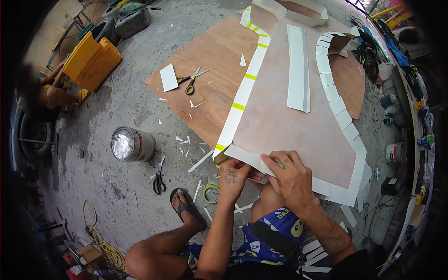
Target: Constructing a foam mold or template by cutting and taping foam strips onto a wooden frame.
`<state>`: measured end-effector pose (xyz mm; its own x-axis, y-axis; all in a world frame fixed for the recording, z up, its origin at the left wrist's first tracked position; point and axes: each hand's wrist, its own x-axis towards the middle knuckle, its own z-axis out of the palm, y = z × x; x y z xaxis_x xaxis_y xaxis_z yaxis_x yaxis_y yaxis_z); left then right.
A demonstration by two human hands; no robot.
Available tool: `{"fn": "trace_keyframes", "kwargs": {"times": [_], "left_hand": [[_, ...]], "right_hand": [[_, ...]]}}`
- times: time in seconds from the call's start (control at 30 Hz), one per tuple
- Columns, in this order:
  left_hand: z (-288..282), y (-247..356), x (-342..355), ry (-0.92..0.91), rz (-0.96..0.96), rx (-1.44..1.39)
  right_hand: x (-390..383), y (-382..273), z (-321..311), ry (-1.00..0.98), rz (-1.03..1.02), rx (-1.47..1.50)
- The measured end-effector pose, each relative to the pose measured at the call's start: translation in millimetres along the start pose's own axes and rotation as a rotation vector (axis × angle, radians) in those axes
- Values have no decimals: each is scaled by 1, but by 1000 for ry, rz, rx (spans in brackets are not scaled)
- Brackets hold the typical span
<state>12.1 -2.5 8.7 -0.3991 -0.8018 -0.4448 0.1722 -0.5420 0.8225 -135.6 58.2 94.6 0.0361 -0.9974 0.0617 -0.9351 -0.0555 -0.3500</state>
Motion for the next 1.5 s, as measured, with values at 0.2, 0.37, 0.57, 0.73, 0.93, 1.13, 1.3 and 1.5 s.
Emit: {"fn": "trace_keyframes", "kwargs": {"times": [0.2,0.37,0.57,0.73,0.93,1.13,1.3,1.5], "left_hand": [[-3,0,4,-38,12,0],[-3,5,2,-74,64,62],[-4,-12,8,-103,199,-16],[-6,-11,8,-104,202,-33],[-2,-11,10,-159,76,-89],[2,-5,5,-165,63,-124],[-5,-3,10,-219,31,-99],[1,-7,9,-174,11,-222]], "right_hand": [[3,-2,-2,-17,17,-14],[11,-1,2,21,-53,-4],[13,4,7,140,-111,-61],[14,-2,5,83,-115,-85],[13,3,6,114,-88,-114],[12,-2,5,93,-75,-177],[12,-5,6,100,-67,-215],[12,-4,5,113,-84,-241]]}}
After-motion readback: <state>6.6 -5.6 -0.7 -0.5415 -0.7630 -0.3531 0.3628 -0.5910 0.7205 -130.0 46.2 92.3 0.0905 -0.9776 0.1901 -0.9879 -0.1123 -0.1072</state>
